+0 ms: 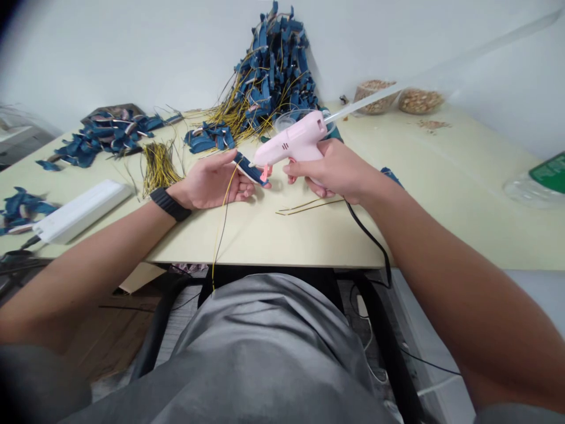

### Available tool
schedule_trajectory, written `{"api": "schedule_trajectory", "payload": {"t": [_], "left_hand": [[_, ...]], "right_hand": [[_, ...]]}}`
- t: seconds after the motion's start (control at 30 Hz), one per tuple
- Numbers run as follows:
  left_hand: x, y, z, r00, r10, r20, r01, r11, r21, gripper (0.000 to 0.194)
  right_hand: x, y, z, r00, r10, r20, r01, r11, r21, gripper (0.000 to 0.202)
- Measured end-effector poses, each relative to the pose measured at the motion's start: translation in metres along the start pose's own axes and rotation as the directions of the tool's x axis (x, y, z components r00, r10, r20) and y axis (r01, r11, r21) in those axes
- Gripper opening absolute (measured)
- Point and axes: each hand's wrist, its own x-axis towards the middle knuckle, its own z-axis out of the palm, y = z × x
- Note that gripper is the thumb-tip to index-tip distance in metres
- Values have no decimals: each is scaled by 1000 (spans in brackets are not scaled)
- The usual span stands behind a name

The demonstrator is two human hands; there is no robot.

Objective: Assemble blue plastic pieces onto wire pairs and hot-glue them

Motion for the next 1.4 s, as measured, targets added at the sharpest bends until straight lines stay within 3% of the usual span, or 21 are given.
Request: {"api": "schedule_trajectory", "payload": {"t": [0.17, 0.43, 0.6, 0.77, 1.07, 1.23, 1.4], "left_hand": [[1, -1, -3, 999, -3, -32, 3, 1000, 20, 63], [-2, 4, 13, 987, -53, -149, 51, 999, -18, 70], [-4, 6, 13, 991, -77, -106, 69, 995, -76, 70], [-5, 5, 15, 994, -40, -98, 35, 998, -53, 63], [-2, 6, 14, 995, -58, -82, 55, 998, -35, 68], [-4, 8, 15, 992, -61, -106, 58, 998, -31, 66], [-5, 6, 14, 993, -58, -101, 53, 998, -46, 68]], "right_hand": [[-5, -5, -5, 998, 33, 50, -32, 999, -13, 25], [-1, -1, -12, 997, -2, 78, 3, 1000, -14, 30], [-2, 0, -8, 998, 6, 67, -3, 999, -38, 20], [3, 5, -18, 992, 39, 124, -30, 997, -74, 37], [2, 1, -25, 994, 27, 104, -22, 998, -51, 38], [-2, -5, -17, 996, 51, 67, -44, 995, -94, 18], [-5, -7, -18, 990, 101, 103, -85, 985, -150, 20]]}}
